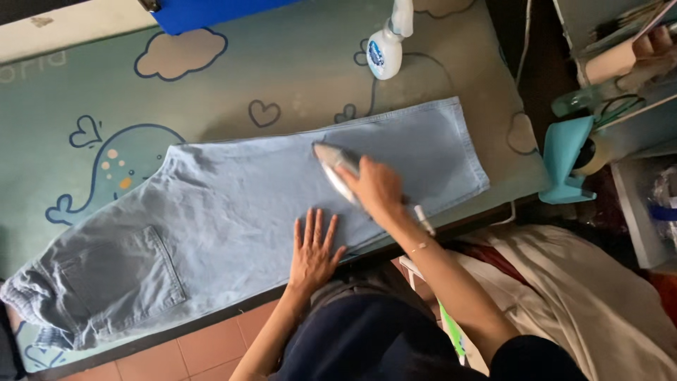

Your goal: The person irons a pair of light blue pants on a padded surface, spraying them with water and folding them before placing them onto a stack of folded items.

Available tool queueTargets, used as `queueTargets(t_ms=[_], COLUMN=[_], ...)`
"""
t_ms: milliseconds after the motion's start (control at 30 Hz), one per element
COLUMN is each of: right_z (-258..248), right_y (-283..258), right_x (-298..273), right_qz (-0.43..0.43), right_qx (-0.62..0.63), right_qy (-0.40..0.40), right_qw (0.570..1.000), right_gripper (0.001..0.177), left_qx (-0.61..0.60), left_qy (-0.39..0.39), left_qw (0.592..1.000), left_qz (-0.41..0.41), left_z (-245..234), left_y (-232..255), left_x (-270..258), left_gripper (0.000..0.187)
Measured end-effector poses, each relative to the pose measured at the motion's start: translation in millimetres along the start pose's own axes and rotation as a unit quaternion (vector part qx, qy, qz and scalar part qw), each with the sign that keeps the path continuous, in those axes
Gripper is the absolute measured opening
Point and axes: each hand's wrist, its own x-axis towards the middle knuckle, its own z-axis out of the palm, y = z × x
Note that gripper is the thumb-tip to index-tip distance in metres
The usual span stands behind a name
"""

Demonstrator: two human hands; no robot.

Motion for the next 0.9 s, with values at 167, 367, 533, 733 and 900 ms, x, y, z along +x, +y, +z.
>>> queueTargets(t_ms=[167,367,533,733,900], right_z=[8.1,-30.6,-39.7,-9.0,-37.9], right_y=[41.9,147.5,123.6,62.2,109.1], right_x=[16.9,44.3,29.2,0.3,9.7], right_qz=[0.120,0.217,0.213,0.197,0.258], right_qx=[-0.028,-0.066,-0.003,0.029,-0.013], right_qy=[0.015,0.215,0.234,0.080,0.164], right_qw=[0.992,0.950,0.948,0.977,0.952], right_gripper=[0.064,0.061,0.061,0.064,0.061], left_qx=[-0.012,-0.004,-0.009,-0.007,-0.021], left_qy=[-0.018,-0.024,-0.020,-0.021,0.018], left_qw=[1.000,1.000,0.999,0.999,0.999], left_qz=[0.007,0.016,0.027,0.030,0.030], left_z=[-5.3,-8.5,-17.3,-8.9,-6.3], left_y=[-4.0,-3.8,-4.8,-6.1,-6.5], left_x=[0.0,1.9,3.6,3.9,1.6], left_gripper=[0.077,0.078,0.079,0.085,0.084])
